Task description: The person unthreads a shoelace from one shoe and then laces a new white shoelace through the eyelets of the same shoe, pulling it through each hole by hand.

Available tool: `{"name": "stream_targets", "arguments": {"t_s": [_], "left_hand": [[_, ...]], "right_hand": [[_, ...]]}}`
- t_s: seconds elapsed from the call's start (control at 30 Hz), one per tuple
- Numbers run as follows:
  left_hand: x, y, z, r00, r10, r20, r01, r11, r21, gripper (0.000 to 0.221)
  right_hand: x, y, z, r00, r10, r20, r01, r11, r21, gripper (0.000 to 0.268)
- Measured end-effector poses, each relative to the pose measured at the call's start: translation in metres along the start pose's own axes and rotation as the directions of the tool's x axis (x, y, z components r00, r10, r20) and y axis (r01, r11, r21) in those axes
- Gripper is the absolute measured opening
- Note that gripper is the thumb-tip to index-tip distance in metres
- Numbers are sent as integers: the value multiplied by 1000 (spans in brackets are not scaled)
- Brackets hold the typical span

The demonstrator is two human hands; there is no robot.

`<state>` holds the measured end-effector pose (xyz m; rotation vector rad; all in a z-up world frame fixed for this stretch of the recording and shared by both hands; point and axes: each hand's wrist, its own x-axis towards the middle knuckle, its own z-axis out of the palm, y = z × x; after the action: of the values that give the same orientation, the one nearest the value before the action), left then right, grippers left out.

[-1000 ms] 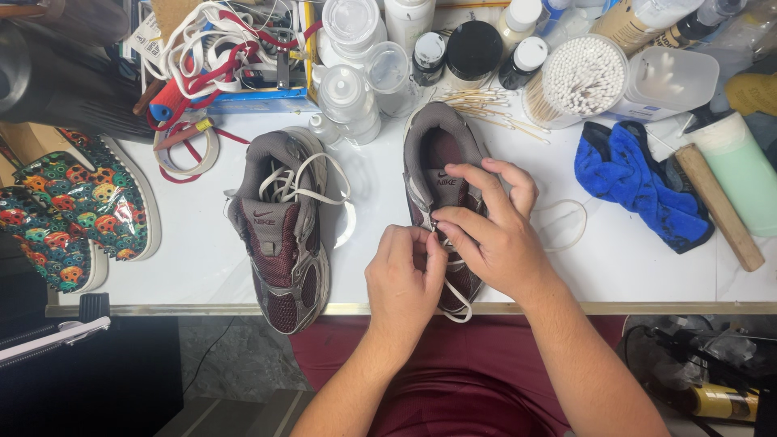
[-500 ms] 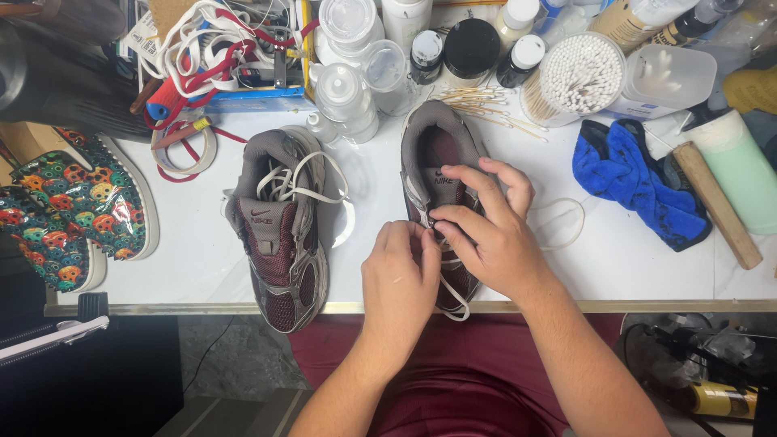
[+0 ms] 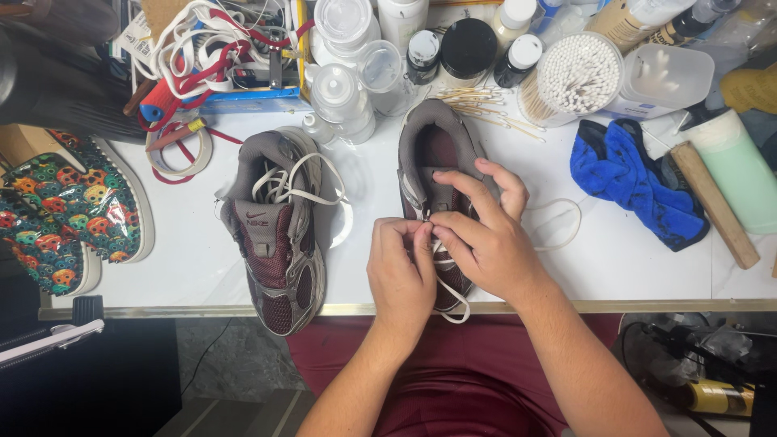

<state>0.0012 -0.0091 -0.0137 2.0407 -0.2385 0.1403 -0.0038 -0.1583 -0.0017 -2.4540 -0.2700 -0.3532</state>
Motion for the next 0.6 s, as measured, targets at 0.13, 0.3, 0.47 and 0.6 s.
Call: {"name": "stream_targets", "arguments": {"t_s": [0.13,0.3,0.47,0.6], "left_hand": [[3,-11,-1,1000,-25,6,26,999,-34,20],[5,-24,-2,994,-79,76,85,993,-85,23],[19,-20,-12,990,107,97,-101,993,-65,26],[37,-1,-26,934,342,101,-354,924,146,31]], "right_hand": [[3,-1,0,999,30,-27,-31,998,-53,14],[16,-4,-3,999,42,-11,-42,998,38,13],[26,10,-4,998,-65,-22,68,985,160,7],[19,30,11,979,143,-144,-58,878,475,7]]}}
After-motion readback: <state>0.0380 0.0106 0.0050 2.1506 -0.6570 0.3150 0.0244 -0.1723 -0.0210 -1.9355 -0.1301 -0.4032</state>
